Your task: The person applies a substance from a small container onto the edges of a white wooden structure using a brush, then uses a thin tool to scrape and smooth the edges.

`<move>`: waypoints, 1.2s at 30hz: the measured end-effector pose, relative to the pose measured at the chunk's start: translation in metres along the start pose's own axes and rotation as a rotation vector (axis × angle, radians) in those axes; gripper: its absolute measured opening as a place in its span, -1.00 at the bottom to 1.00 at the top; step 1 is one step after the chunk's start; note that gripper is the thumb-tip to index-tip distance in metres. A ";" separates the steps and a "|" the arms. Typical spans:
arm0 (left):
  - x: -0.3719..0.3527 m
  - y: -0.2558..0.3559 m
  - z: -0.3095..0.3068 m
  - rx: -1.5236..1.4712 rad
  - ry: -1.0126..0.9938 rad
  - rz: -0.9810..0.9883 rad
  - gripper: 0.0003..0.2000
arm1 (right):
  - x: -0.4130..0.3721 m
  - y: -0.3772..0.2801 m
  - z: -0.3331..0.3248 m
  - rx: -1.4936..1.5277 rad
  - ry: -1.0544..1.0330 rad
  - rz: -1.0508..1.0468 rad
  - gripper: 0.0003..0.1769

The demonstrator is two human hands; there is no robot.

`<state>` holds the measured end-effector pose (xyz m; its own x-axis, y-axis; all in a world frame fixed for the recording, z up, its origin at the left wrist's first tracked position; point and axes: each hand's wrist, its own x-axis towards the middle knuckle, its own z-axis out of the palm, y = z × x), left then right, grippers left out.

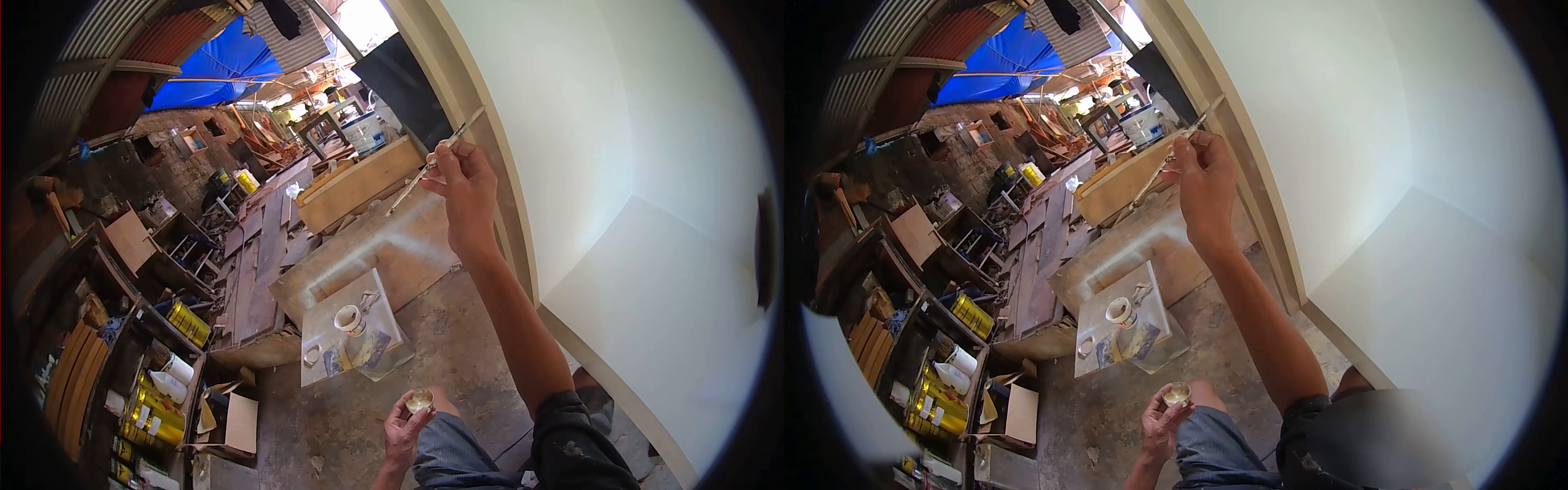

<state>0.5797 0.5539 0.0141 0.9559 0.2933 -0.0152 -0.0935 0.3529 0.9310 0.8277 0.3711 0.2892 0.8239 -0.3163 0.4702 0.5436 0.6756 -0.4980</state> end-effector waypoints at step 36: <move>-0.002 -0.002 -0.002 0.004 -0.007 -0.012 -0.53 | -0.010 0.000 -0.004 0.038 -0.007 0.015 -0.77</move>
<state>0.5780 0.5542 0.0118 0.9589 0.2827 -0.0239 -0.0808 0.3530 0.9321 0.8202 0.3719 0.2820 0.8305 -0.3015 0.4684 0.5250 0.7048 -0.4771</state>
